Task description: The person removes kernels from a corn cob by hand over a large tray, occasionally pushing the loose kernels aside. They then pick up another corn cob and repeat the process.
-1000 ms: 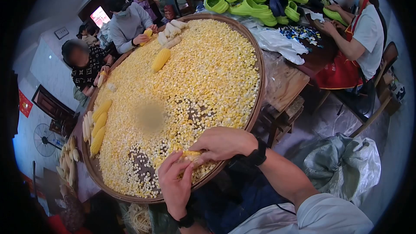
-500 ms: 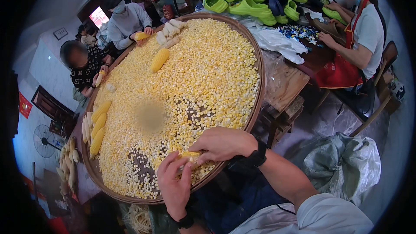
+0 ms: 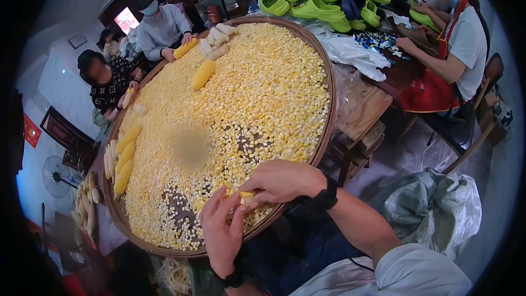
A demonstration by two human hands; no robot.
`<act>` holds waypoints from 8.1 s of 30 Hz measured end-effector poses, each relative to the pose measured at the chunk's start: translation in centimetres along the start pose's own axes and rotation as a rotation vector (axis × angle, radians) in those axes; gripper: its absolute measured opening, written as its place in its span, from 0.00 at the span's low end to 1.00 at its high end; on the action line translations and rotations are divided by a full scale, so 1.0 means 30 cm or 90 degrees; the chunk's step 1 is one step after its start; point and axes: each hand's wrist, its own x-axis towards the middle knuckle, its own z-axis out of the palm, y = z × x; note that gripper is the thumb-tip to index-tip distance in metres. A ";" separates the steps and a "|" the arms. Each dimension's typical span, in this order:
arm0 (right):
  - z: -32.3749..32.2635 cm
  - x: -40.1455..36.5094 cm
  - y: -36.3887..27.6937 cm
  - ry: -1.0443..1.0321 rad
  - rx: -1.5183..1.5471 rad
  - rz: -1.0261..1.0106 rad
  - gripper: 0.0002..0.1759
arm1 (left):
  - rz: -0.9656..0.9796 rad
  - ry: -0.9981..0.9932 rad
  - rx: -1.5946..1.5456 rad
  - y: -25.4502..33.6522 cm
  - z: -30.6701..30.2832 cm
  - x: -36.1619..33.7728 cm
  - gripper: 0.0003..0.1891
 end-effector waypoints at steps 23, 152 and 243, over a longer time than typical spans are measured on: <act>-0.015 0.003 0.005 -0.065 -0.050 0.016 0.29 | -0.029 -0.015 -0.024 0.000 -0.002 0.005 0.13; 0.017 -0.001 0.023 0.120 0.019 -0.072 0.20 | -0.009 -0.019 0.017 0.006 -0.001 -0.001 0.21; 0.067 0.062 -0.035 0.025 -0.038 -0.047 0.15 | -0.039 0.043 -0.056 -0.037 -0.019 0.004 0.13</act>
